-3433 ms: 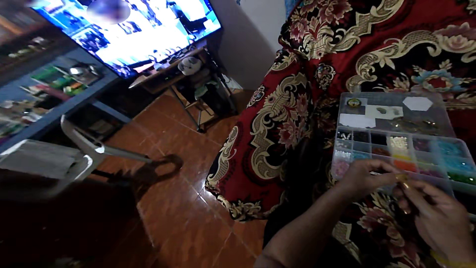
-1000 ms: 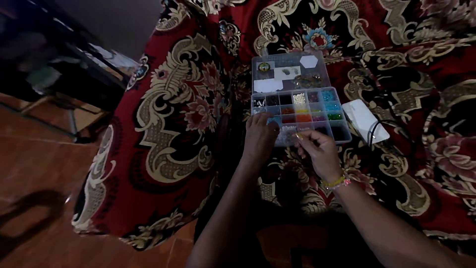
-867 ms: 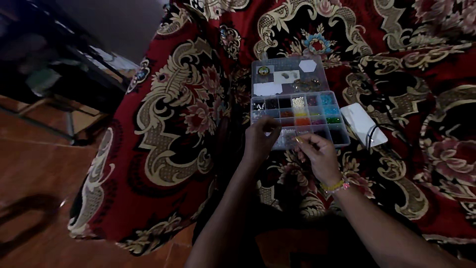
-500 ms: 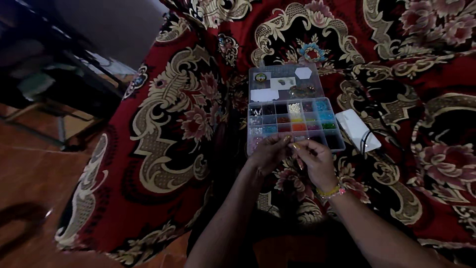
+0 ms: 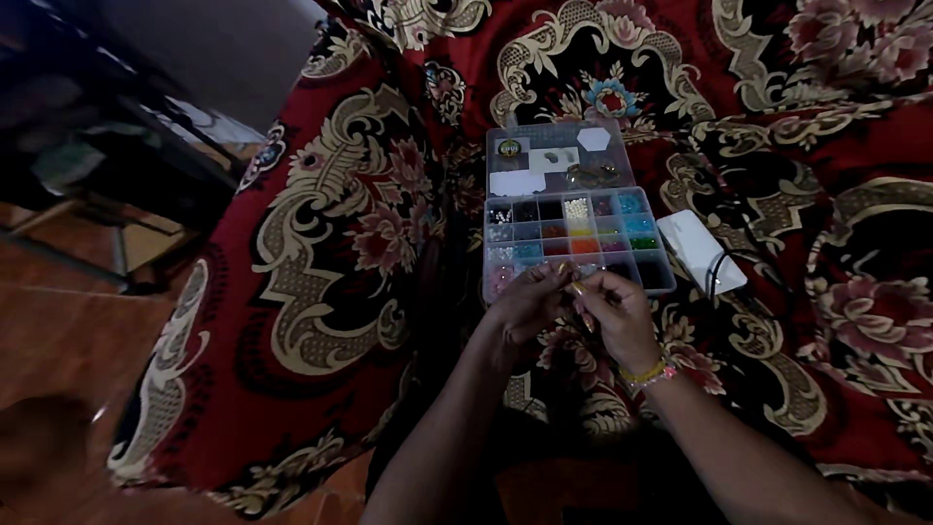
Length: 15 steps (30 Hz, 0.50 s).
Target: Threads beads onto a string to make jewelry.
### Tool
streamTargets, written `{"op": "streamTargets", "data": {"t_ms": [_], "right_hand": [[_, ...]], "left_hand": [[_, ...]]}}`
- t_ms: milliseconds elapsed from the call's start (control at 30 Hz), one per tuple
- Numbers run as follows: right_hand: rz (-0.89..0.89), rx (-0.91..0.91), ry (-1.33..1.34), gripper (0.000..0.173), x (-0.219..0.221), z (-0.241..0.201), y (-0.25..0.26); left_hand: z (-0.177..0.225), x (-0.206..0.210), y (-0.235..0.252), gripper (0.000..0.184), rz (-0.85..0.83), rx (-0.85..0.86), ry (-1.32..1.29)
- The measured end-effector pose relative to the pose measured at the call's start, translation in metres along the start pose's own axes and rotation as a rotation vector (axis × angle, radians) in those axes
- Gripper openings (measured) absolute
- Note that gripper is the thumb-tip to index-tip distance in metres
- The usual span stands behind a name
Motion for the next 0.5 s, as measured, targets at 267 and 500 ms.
{"op": "streamTargets", "data": {"t_ms": [267, 500], "right_hand": [[0.022, 0.035, -0.053, 0.012, -0.0009, 0.0017, 0.0006], [0.031, 0.042, -0.059, 0.012, -0.0011, 0.0011, 0.0010]], "left_hand": [[-0.0005, -0.0004, 0.0004, 0.024, 0.007, -0.007, 0.015], [0.0006, -0.0006, 0.0002, 0.025, 0.046, 0.007, 0.034]]}}
Point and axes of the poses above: each hand's wrist, its own y-axis towards the middle knuckle, its own x-axis out of the palm, z = x × y, the point moved 5 cm from there along y, towards the middle knuckle, and after that the axes turned 3 degrees about y, right-handed, at the moved point
